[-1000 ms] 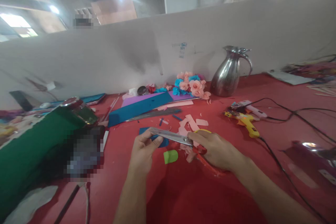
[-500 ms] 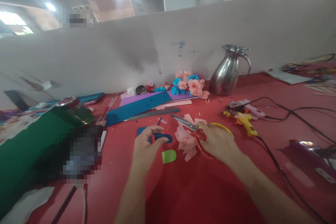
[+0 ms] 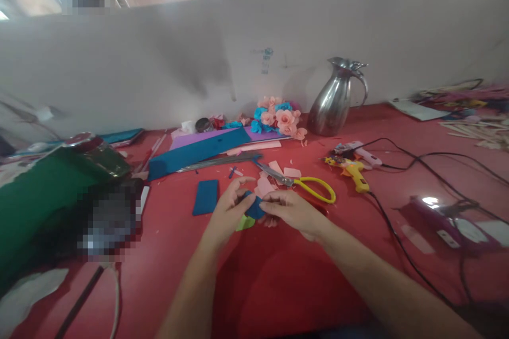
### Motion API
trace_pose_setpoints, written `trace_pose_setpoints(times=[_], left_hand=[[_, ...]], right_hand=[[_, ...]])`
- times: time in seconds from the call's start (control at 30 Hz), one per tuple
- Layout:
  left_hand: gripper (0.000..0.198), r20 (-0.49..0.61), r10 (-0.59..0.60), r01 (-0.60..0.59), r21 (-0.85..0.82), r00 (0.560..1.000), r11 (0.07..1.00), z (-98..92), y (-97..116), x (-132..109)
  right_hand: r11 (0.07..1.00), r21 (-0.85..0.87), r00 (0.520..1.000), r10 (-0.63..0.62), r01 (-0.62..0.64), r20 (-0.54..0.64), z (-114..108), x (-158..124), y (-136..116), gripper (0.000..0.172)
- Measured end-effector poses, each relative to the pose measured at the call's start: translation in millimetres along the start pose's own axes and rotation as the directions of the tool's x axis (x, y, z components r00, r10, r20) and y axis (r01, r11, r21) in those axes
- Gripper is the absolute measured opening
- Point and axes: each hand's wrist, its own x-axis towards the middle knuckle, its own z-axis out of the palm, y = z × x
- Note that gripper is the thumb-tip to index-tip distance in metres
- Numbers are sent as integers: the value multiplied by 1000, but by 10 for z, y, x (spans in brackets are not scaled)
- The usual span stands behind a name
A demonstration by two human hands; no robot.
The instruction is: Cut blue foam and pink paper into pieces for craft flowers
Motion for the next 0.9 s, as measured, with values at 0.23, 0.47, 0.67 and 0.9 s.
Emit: trace_pose_setpoints(times=[0.23, 0.47, 0.67, 0.9], left_hand=[[42, -145, -48, -7, -356, 988, 934, -6, -19, 33], [19, -139, -70, 30, -270, 988, 962, -18, -73, 25], [15, -39, -74, 60, -291, 996, 955, -32, -65, 16], [15, 15, -200, 181, -488, 980, 853, 39, -74, 2]], right_hand=[[964, 262, 977, 8, 49, -213, 73, 26, 56, 36], [958, 285, 984, 12, 39, -175, 151, 30, 65, 35], [919, 374, 980, -50, 120, -191, 132, 26, 46, 30], [919, 379, 988, -54, 107, -147, 114, 25, 62, 30]])
